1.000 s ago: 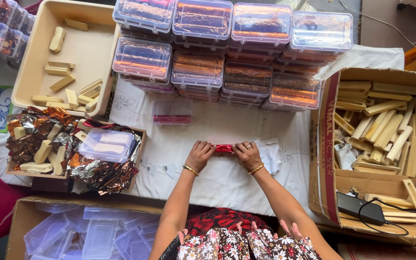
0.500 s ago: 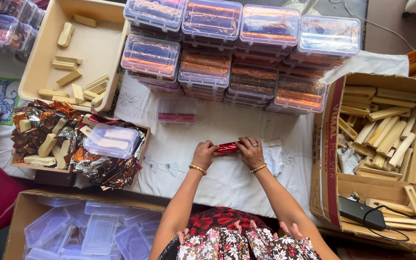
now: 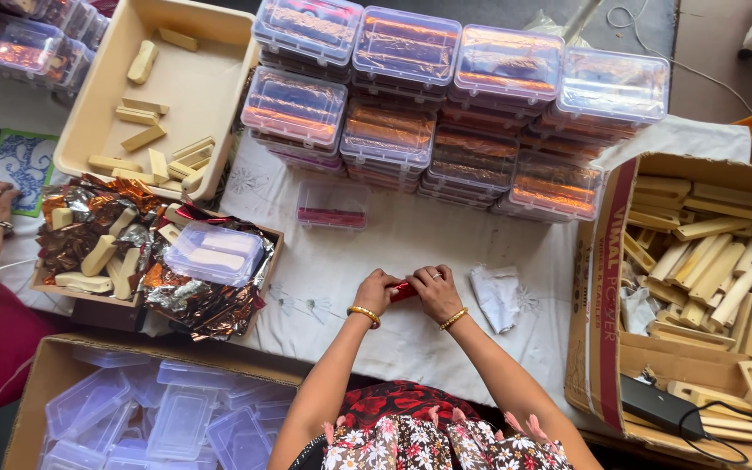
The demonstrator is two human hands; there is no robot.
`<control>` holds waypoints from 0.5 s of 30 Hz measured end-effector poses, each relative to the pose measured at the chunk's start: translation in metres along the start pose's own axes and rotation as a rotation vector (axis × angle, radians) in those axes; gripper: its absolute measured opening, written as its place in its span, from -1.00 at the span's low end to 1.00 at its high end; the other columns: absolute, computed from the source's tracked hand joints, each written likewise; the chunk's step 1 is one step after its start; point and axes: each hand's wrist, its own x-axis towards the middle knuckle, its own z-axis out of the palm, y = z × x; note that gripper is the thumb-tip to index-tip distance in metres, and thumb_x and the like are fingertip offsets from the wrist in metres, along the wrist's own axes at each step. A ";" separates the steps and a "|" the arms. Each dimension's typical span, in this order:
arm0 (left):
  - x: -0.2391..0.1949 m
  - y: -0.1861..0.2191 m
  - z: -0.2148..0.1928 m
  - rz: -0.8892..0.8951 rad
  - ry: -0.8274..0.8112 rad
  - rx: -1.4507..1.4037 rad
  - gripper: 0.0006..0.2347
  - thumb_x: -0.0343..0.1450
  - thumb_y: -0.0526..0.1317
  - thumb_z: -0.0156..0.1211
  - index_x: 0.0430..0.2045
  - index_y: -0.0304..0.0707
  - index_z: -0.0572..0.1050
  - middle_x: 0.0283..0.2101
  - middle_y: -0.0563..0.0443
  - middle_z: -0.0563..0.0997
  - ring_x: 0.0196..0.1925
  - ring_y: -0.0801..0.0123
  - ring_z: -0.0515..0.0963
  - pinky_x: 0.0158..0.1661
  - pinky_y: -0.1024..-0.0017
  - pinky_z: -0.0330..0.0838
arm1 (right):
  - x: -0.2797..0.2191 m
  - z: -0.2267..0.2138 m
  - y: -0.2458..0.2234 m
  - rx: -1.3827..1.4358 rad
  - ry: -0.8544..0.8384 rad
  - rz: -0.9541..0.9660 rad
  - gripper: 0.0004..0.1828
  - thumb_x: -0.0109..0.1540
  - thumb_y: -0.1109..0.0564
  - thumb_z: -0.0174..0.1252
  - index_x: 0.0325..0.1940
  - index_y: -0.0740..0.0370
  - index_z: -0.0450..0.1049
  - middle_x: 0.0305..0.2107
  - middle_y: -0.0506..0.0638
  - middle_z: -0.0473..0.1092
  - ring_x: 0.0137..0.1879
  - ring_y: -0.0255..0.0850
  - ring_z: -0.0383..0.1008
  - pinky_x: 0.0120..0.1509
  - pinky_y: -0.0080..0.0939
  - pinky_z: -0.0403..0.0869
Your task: The person cleans incense sticks with a cloth and wraps them in foil and plastic packaging.
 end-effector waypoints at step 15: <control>0.019 -0.052 0.001 -0.390 -0.131 -0.454 -0.83 0.35 -0.31 0.30 -0.23 -0.04 0.68 -0.20 -0.01 0.71 -0.19 0.21 0.70 -0.15 0.27 0.62 | 0.015 -0.026 -0.006 0.185 0.132 0.070 -0.44 -0.02 0.16 0.36 0.08 0.17 0.51 0.03 -0.01 0.46 0.16 -0.02 0.43 0.29 0.08 0.32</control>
